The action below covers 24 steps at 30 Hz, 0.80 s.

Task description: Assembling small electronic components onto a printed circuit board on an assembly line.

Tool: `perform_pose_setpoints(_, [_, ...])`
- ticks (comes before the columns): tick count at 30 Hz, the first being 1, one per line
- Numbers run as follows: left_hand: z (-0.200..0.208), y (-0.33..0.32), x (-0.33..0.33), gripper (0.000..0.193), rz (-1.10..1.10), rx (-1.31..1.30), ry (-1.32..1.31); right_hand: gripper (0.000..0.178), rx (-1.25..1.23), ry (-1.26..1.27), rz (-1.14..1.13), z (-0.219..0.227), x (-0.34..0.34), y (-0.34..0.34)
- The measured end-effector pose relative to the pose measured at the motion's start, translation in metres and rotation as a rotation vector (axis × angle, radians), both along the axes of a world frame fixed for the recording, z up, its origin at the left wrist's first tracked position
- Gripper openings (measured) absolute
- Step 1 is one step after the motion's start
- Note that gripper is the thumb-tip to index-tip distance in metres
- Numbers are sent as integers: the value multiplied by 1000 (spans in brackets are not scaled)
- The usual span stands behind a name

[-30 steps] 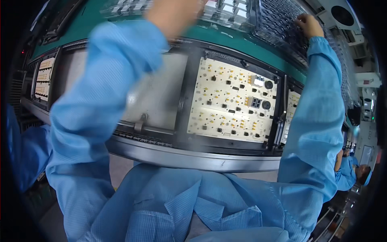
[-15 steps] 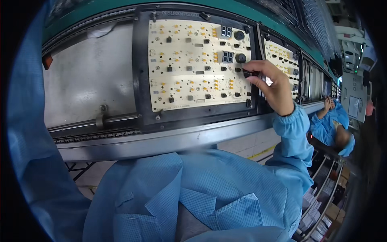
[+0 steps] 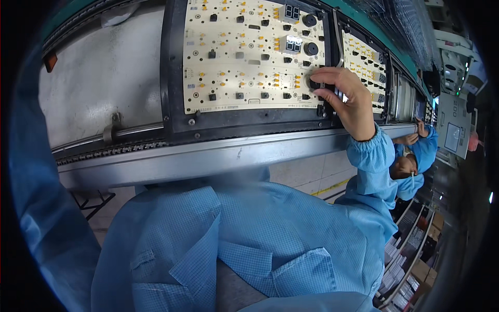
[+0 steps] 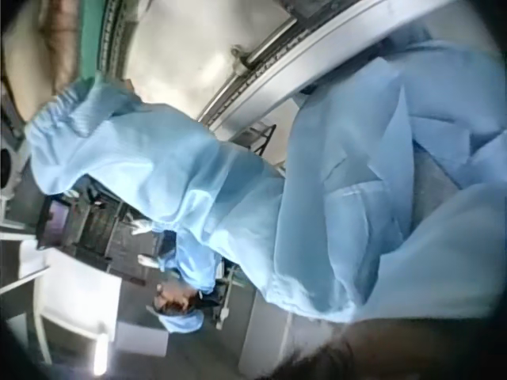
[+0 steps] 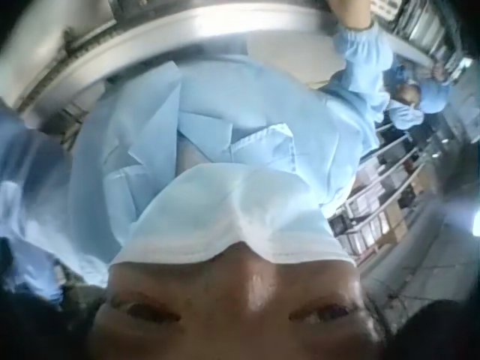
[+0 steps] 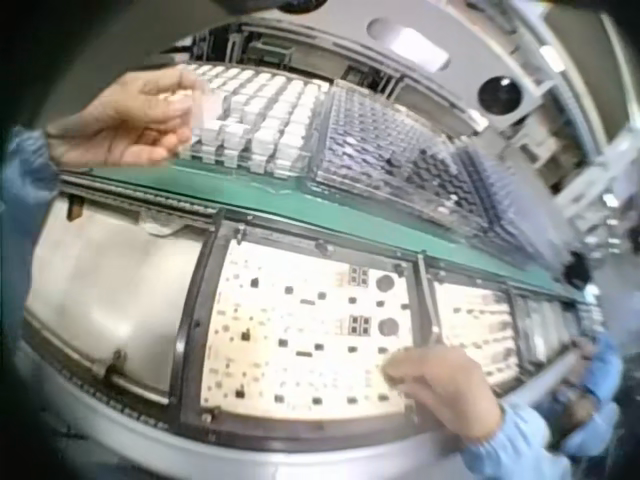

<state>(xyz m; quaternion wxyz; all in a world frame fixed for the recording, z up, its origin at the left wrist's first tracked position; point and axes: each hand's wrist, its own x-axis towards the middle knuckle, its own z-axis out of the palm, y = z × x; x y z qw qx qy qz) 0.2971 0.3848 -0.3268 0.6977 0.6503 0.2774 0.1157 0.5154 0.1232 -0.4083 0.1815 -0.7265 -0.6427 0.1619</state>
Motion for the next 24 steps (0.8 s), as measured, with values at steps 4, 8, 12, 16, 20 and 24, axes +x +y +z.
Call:
perform_pose_setpoints(4, [-23, -9, -21, 28, -256, -608, 12, 26, -1, -14, 4, 5, -9, -8])
perform_pose_setpoints(8, [-32, -56, -2, 22, -257, 235, 14, 28, -36, 64, -24, 4, -8, -3])
perform_pose_setpoints(12, [-102, -95, 30, 22, -170, 213, -322, 27, -48, 69, -134, 1, -10, -9])
perform_pose_setpoints(16, [-126, -116, 50, 24, -133, 651, -319, 25, -75, 126, -226, -1, -9, -10])
perform_pose_setpoints(20, [-125, -122, 44, 26, -55, 965, -145, 24, -48, 85, -212, 0, -14, -5])
perform_pose_setpoints(24, [-130, -127, 44, 28, -100, 1039, -116, 22, -74, -25, -267, -4, -18, -3])
